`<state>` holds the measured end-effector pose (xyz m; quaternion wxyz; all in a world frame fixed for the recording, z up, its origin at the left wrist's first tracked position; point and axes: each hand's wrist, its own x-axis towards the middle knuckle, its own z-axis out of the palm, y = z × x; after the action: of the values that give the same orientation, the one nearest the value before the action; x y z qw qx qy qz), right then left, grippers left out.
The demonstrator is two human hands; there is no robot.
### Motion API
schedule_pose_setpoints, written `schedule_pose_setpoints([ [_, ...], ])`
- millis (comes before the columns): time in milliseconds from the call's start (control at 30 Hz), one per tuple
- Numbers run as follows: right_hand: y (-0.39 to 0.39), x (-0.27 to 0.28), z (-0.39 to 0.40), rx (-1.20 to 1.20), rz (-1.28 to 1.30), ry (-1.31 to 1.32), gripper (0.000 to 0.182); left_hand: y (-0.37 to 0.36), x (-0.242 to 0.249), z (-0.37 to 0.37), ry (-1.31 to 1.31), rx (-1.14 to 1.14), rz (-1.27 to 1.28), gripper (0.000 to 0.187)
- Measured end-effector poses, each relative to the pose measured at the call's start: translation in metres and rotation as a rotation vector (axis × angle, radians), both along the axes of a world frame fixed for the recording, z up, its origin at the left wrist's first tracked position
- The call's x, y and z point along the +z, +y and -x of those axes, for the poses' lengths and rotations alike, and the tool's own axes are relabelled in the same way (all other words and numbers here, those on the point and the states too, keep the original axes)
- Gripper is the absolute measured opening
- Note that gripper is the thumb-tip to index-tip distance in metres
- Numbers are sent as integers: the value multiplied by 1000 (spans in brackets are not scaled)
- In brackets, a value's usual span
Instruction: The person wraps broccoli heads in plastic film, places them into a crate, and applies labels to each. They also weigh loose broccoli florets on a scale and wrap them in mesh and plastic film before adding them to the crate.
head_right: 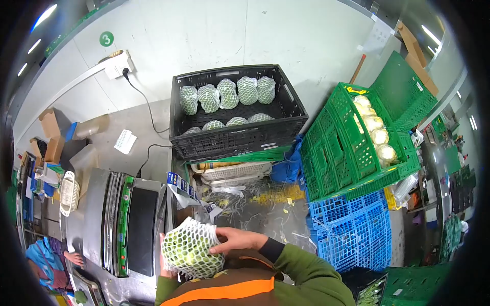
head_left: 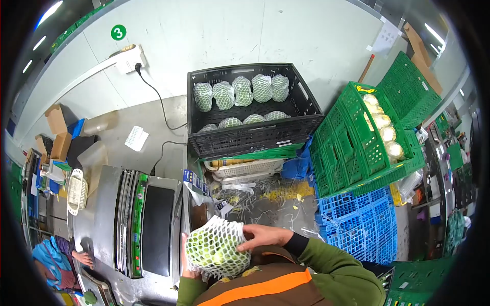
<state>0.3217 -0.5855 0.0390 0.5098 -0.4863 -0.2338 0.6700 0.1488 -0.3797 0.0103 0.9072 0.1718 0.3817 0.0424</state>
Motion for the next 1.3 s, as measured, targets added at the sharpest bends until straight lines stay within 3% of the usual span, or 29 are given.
schedule_pose_setpoints([
  [100, 36, -25, -14, -3, -44, -75, 63, 47, -60, 11, 57, 88, -165, 47],
  [133, 45, -26, -20, 20, -20, -41, 63, 49, -21, -7, 168, 62, -184, 41],
  [233, 71, -29, -37, 33, -1, 57, 64, 68, -29, -9, 135, 154, -181, 35],
  [333, 102, -30, -64, 102, -4, 78, 66, 78, -18, -19, 234, 229, -346, 36],
  [400, 129, -30, -88, 168, 11, 48, 66, 91, -27, -15, 320, 227, -463, 51],
  [533, 177, -32, -134, 346, -61, 52, 65, 90, -9, -40, 133, 376, -389, 65],
  [633, 212, -10, -151, 465, -14, 150, 68, 88, -11, -45, 215, 401, -533, 43],
  [667, 222, -7, -149, 481, -13, 158, 67, 87, 20, -50, 192, 328, -575, 51],
  [733, 241, -22, -146, 496, -63, 138, 67, 93, 14, -45, 215, 298, -641, 71],
  [833, 247, -30, -137, 438, 99, 209, 66, 83, 17, -40, 254, 431, -621, 72],
  [900, 275, -32, -120, 513, 59, 177, 65, 93, 13, -32, 325, 549, -600, 71],
  [933, 284, -32, -114, 558, 29, 152, 64, 102, 10, -21, 432, 525, -640, 80],
  [1000, 312, -16, -88, 563, 48, 182, 63, 124, 24, -1, 347, 596, -632, 81],
  [1067, 346, -18, -62, 566, -90, 95, 60, 157, 33, 23, 394, 614, -669, 76],
  [1200, 428, 10, -2, 552, -75, 32, 55, 264, 31, 74, 434, 668, -854, 70],
  [1300, 483, 23, 46, 461, -174, -38, 54, 338, 60, 104, 280, 622, -922, 61],
])
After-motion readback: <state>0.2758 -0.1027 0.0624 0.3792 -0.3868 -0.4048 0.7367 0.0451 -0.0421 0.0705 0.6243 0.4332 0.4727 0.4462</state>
